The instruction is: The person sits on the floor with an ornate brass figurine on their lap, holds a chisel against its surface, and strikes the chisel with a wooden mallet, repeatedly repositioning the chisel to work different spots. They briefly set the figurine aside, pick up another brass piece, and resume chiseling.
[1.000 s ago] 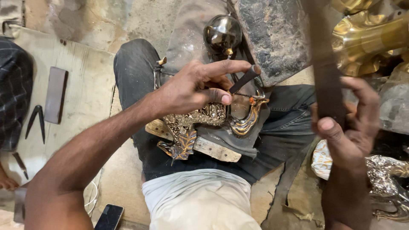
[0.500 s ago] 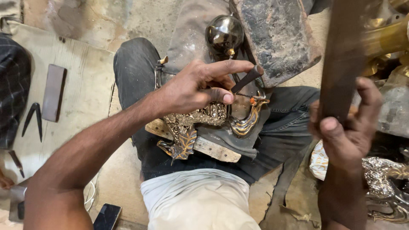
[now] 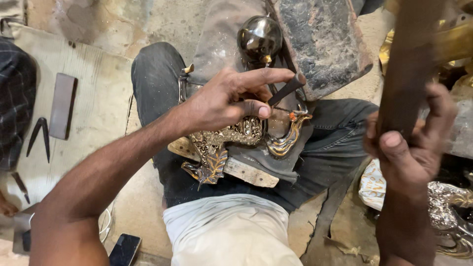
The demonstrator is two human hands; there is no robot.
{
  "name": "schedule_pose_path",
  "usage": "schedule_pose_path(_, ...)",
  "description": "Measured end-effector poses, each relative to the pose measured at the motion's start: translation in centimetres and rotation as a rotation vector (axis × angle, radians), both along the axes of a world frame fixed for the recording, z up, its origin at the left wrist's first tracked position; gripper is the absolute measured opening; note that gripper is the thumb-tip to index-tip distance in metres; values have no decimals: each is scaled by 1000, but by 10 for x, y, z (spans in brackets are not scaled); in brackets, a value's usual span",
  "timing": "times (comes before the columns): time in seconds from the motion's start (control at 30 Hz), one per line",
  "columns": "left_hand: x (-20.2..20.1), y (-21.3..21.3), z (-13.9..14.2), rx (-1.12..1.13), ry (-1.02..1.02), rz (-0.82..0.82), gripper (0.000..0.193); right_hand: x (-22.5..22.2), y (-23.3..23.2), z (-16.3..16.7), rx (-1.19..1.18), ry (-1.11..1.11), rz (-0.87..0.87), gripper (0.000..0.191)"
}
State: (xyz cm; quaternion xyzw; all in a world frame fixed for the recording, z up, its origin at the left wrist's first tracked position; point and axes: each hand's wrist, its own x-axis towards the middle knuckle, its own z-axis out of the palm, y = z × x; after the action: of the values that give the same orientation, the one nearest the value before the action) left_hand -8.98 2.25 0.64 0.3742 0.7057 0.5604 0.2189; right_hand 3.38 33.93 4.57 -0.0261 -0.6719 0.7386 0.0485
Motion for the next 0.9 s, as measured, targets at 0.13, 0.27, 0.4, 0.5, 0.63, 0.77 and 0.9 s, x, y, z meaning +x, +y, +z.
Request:
schedule_pose_path(0.13, -1, 1, 1, -52, 2, 14, 64, -5, -4, 5, 394, -37, 208, 63)
schedule_pose_path(0.27, -1, 1, 1, 5, -23, 6, 65, -6, 0, 2, 129, 12, 92, 62)
schedule_pose_path(0.4, 0, 1, 1, -13, 8, 38, 63, -3, 4, -2, 455, 57, 227, 62)
schedule_pose_path(0.5, 0, 1, 1, -18, -18, 12, 65, -3, 8, -1, 150, -13, 121, 63)
schedule_pose_path(0.63, -1, 1, 1, -27, 6, 15, 65, -7, 7, 0, 388, -58, 206, 62)
schedule_pose_path(0.77, -1, -1, -2, 12, 21, 13, 64, -6, 2, 2, 201, -28, 99, 62)
schedule_pose_path(0.9, 3, -3, -5, -12, 6, 29, 61, 9, 4, 4, 611, -17, 280, 64)
